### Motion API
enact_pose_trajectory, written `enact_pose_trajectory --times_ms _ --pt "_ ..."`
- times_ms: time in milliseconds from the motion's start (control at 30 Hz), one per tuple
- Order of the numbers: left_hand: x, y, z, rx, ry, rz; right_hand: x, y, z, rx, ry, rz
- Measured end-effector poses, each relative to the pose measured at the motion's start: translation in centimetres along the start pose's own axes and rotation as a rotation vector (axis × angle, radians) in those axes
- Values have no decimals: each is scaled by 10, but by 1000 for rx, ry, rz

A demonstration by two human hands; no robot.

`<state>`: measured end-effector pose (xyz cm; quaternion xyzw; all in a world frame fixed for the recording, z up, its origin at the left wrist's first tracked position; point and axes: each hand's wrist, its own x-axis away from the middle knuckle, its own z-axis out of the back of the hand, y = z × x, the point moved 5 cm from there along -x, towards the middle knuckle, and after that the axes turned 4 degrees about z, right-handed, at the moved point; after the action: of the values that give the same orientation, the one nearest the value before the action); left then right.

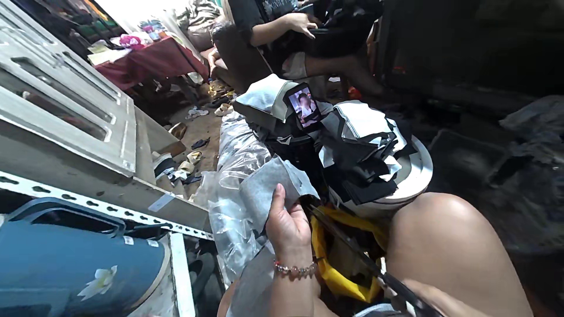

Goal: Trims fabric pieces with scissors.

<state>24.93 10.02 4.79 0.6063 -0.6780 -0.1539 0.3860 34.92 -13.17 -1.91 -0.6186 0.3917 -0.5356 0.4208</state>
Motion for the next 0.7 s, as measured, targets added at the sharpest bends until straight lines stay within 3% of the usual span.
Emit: enact_pose_trajectory --times_ms 333,700 --pt "17 -15 18 -47 10 7 -33 -11 -24 -205 25 167" --pt "21 -26 29 -18 -1 59 -33 -12 -31 -213 50 92"
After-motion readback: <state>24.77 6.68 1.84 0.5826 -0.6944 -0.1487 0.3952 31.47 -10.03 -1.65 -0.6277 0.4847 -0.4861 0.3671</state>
